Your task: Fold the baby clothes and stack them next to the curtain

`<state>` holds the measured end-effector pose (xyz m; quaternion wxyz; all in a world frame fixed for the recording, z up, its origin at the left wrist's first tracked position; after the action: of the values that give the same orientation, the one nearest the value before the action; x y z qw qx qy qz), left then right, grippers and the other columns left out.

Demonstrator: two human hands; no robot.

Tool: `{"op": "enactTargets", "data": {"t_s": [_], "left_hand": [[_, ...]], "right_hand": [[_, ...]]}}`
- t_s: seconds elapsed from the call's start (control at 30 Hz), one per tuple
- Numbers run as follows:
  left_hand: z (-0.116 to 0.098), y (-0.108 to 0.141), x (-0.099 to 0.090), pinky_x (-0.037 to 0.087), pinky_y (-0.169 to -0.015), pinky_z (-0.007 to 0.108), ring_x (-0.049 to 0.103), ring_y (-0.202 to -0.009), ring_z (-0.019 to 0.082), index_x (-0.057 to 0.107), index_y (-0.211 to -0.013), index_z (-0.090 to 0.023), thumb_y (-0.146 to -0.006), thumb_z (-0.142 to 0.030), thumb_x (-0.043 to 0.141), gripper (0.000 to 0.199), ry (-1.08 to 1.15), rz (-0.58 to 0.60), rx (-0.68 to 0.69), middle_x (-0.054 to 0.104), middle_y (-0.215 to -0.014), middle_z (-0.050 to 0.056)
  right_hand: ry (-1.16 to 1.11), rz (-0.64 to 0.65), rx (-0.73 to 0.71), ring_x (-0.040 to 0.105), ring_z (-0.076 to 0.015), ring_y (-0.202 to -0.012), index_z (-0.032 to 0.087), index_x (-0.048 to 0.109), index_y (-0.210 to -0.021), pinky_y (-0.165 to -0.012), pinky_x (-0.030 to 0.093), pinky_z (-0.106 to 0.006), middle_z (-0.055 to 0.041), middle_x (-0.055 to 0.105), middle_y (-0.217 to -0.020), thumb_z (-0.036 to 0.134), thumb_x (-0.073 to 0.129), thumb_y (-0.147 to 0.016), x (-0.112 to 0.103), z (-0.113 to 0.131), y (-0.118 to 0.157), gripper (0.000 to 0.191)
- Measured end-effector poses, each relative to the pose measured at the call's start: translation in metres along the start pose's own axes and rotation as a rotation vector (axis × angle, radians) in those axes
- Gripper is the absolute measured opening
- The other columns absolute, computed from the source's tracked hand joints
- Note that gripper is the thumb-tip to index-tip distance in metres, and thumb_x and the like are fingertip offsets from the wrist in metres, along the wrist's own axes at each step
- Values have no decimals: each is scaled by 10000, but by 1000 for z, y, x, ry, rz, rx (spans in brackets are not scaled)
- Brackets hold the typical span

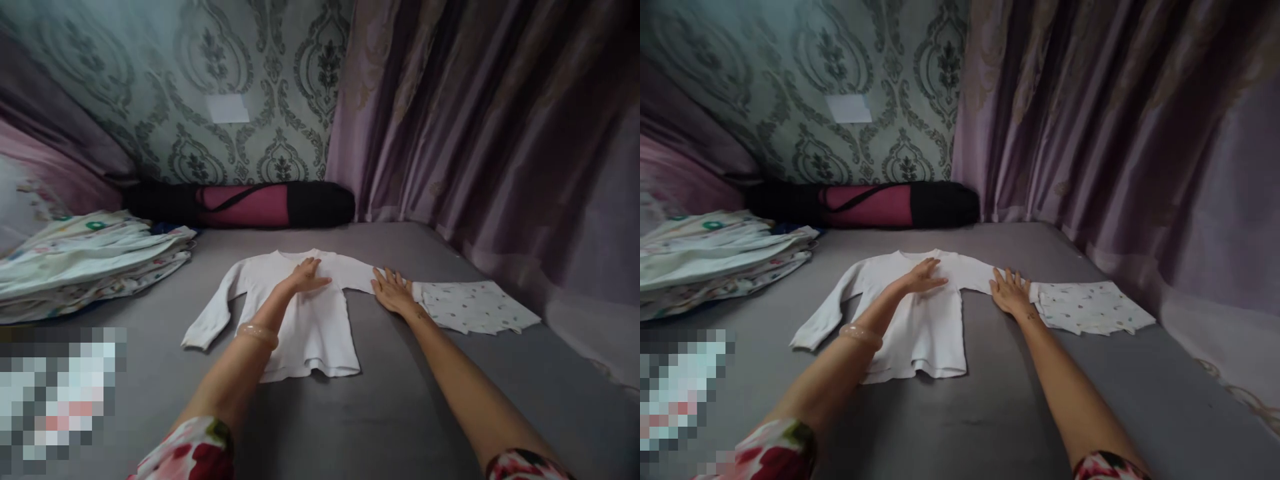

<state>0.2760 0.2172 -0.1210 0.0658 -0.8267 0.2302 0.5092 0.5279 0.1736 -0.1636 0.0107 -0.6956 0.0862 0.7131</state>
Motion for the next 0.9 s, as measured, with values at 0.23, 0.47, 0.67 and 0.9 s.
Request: {"op": "enactTargets", "data": {"t_s": [0.23, 0.47, 0.67, 0.9], "left_hand": [[91, 82, -61, 475, -883, 283, 620, -1067, 234, 551, -1256, -83, -862, -426, 506, 525, 223, -346, -265, 624, -1236, 153], [156, 139, -90, 478, -791, 288, 651, -963, 259, 649, -1039, -128, -857, -378, 528, 332, 104, -501, -619, 695, -1012, 125], [183, 159, -82, 473, -711, 261, 657, -929, 244, 625, -1034, -139, -820, -399, 563, 343, 114, -378, -780, 688, -1012, 129], [204, 175, -77, 432, -559, 222, 648, -704, 184, 653, -907, -148, -758, -383, 598, 283, 212, -266, -849, 688, -768, 66]], "right_hand": [[-35, 42, 23, 201, -381, -1415, 291, 240, -1515, -1082, 188, -623, -103, 200, -1577, 508, 167, -969, -1, -3, -10, 592], [-70, -187, -251, 169, -275, -1442, 115, 330, -1471, -1137, 153, -543, -158, 220, -1562, 334, 213, -977, -30, 84, 6, 553], [-103, -79, -479, 118, -253, -1456, 52, 233, -1501, -1170, 90, -494, -149, 160, -1574, 443, 205, -984, -10, 150, 17, 649], [-26, -6, -464, 132, -256, -1453, 65, 238, -1503, -1166, 138, -484, -134, 173, -1575, 470, 209, -980, 0, 147, 6, 661]]}}
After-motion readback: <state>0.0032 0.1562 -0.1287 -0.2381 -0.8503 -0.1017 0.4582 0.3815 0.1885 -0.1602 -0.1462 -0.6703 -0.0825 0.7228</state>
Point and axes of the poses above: each hand's wrist, its own y-axis away from the middle knuckle, its own x-axis out of the palm, z = x × y, the point moved 6 cm from there along -y, towards the middle knuckle
